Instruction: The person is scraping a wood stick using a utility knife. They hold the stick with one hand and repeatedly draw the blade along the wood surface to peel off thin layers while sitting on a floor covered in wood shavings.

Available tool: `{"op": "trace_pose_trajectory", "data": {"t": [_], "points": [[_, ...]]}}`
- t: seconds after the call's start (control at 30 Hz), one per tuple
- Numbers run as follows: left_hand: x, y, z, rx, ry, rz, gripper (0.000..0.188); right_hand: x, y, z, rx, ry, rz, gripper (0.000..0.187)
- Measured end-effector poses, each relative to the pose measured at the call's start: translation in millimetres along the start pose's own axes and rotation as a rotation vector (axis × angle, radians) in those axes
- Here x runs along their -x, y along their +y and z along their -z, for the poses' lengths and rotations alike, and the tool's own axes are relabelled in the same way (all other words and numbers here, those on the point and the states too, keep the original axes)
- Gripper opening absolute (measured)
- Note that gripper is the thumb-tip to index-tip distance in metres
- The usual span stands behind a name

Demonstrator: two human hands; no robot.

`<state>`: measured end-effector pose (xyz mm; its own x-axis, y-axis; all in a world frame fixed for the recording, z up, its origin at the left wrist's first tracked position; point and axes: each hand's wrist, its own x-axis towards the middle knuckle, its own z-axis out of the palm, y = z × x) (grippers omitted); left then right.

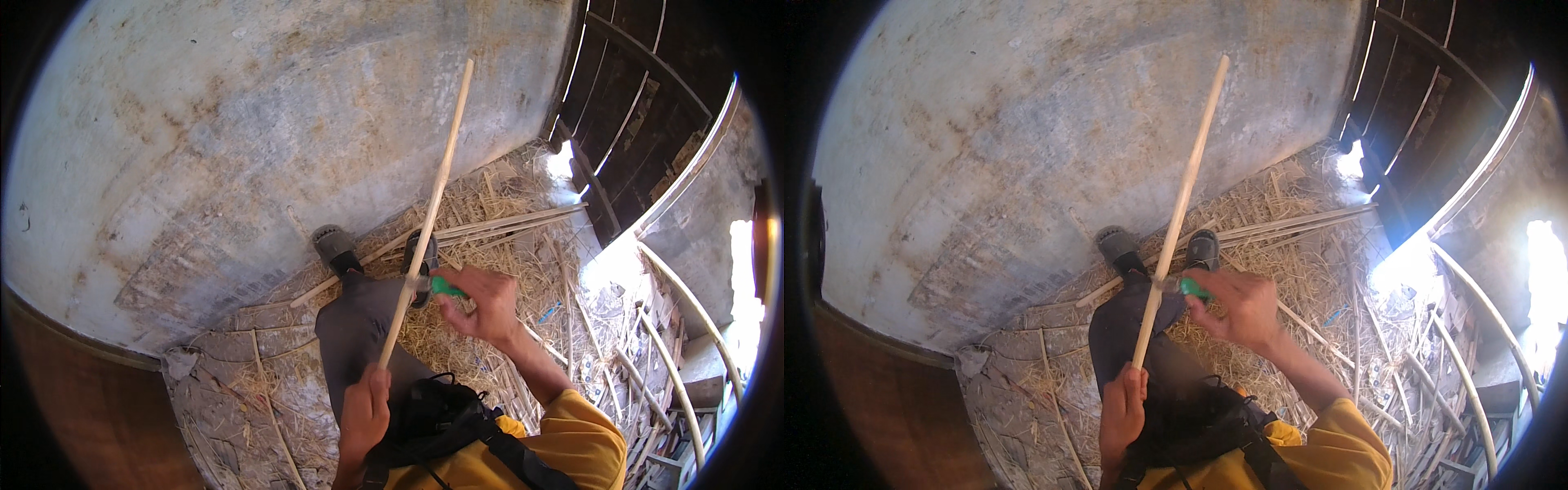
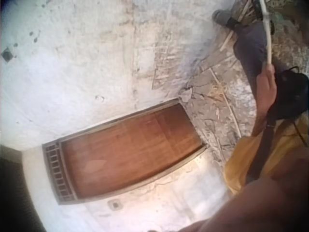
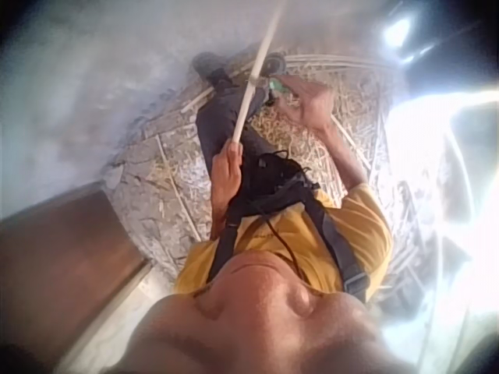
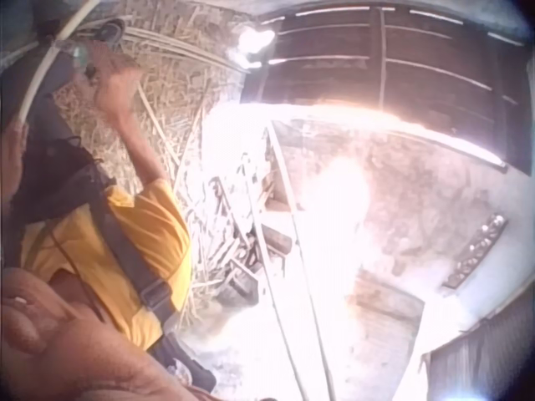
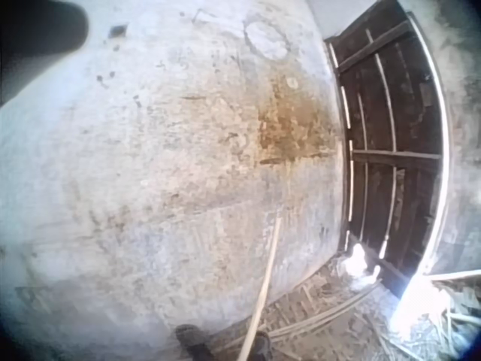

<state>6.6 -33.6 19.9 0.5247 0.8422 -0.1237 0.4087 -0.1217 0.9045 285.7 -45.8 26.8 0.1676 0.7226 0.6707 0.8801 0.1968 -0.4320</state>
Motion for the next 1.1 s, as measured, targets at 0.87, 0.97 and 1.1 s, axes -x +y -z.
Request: {"op": "trace_pose_trajectory", "data": {"t": [0.87, 0.97, 1.1], "points": [[12.3, -21.4, 3.2, 0.358, -0.204, 0.185, 0.045, -9.9, 35.4, 24.2, -0.139, 0.032, -0.241, 0.028], [10.9, -17.7, 4.4, 0.314, -0.173, 0.137, 0.045, -0.6, 21.4, 20.7, -0.110, -0.011, -0.135, 0.028], [9.8, -11.5, 6.0, 0.230, -0.146, 0.088, 0.045, 6.7, 13.4, 17.4, -0.105, -0.054, -0.066, 0.029]]}}
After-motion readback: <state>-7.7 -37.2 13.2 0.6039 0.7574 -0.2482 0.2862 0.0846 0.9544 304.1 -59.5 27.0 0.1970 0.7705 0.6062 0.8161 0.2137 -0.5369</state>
